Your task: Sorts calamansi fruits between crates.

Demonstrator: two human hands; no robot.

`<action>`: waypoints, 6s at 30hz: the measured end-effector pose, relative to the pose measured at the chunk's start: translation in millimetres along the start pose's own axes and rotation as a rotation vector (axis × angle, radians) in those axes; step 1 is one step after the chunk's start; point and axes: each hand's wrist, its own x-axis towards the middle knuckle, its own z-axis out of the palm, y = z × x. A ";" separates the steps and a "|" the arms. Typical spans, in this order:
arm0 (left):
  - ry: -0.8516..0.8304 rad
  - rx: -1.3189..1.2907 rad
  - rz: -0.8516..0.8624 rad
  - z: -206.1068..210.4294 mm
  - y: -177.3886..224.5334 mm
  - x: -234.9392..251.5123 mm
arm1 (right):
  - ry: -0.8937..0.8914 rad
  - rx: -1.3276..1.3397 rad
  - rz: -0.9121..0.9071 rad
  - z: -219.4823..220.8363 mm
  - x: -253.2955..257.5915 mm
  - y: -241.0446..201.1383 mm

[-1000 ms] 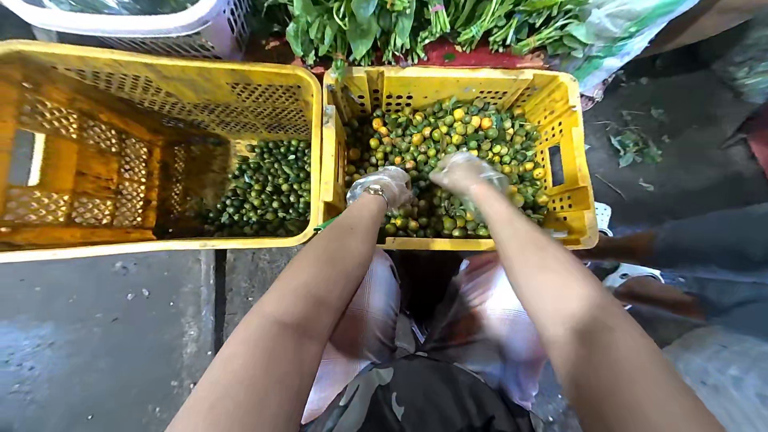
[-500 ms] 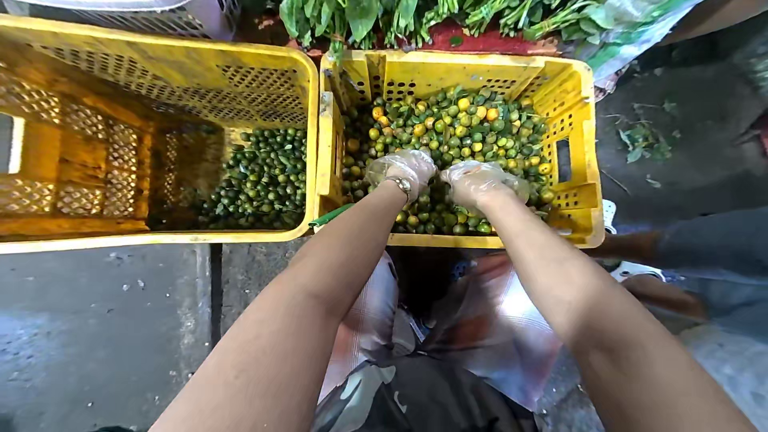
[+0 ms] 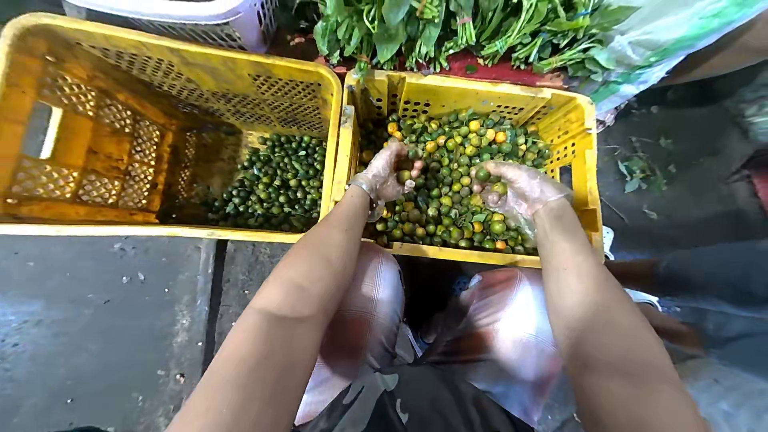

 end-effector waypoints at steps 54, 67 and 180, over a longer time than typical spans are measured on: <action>0.059 1.324 0.116 37.0 -9.6 43.5 | -0.082 0.153 -0.179 -26.9 14.5 3.9; 0.218 0.766 0.024 22.3 -5.5 36.6 | 0.087 -1.494 -0.118 33.6 51.8 17.5; 0.008 1.819 0.248 46.5 -50.9 65.9 | 0.166 -1.722 -0.276 54.1 38.2 35.8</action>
